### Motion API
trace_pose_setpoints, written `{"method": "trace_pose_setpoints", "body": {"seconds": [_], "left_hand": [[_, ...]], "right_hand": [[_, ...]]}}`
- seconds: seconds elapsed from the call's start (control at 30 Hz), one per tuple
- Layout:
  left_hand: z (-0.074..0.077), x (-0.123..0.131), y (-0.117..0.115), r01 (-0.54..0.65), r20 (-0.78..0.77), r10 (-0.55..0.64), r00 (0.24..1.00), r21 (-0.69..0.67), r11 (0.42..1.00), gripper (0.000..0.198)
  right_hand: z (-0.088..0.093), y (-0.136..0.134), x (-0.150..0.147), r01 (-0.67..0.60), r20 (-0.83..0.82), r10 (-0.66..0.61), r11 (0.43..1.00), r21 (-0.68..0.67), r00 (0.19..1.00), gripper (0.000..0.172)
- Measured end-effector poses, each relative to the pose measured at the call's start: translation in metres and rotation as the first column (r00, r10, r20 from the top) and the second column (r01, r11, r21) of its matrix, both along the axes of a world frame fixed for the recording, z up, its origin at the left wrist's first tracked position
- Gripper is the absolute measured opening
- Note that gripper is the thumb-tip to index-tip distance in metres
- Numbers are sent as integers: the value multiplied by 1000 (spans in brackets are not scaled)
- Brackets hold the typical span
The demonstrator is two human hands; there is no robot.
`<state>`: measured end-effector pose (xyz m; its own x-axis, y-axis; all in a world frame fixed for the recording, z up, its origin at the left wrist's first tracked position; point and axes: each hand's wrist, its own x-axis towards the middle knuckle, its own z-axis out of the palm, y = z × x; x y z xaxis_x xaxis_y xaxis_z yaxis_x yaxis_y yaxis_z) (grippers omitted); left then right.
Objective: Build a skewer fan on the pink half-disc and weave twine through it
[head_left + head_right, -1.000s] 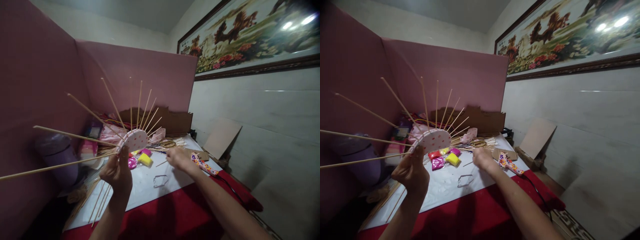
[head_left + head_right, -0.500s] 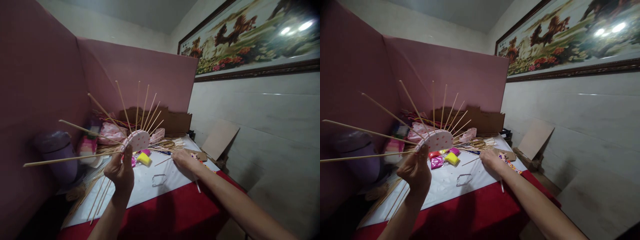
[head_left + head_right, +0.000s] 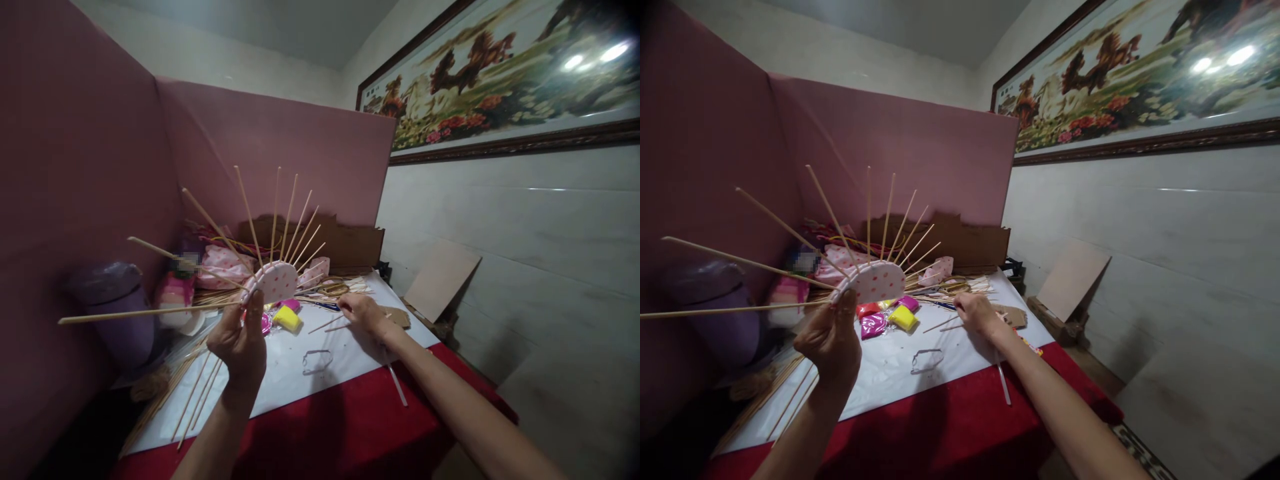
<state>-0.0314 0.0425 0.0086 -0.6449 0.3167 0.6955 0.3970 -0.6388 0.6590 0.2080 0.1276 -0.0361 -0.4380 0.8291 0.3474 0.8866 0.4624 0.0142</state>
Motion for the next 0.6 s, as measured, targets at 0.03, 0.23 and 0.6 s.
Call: {"method": "trace_pose_setpoints", "body": {"seconds": [0.03, 0.23, 0.6], "left_hand": [[0, 0, 0, -2, -14, 2, 1000, -6, 1000, 21], [-3, 0, 2, 23, -17, -23, 1000, 8, 1000, 20], [-3, 0, 4, 9, 21, -10, 1000, 9, 1000, 23]], "right_hand": [[-4, 1, -4, -29, 35, 30, 999, -22, 999, 20], [-23, 11, -32, -143, 203, 164, 983, -117, 965, 17], [7, 24, -21, -51, 184, 57, 998, -35, 981, 27]]}}
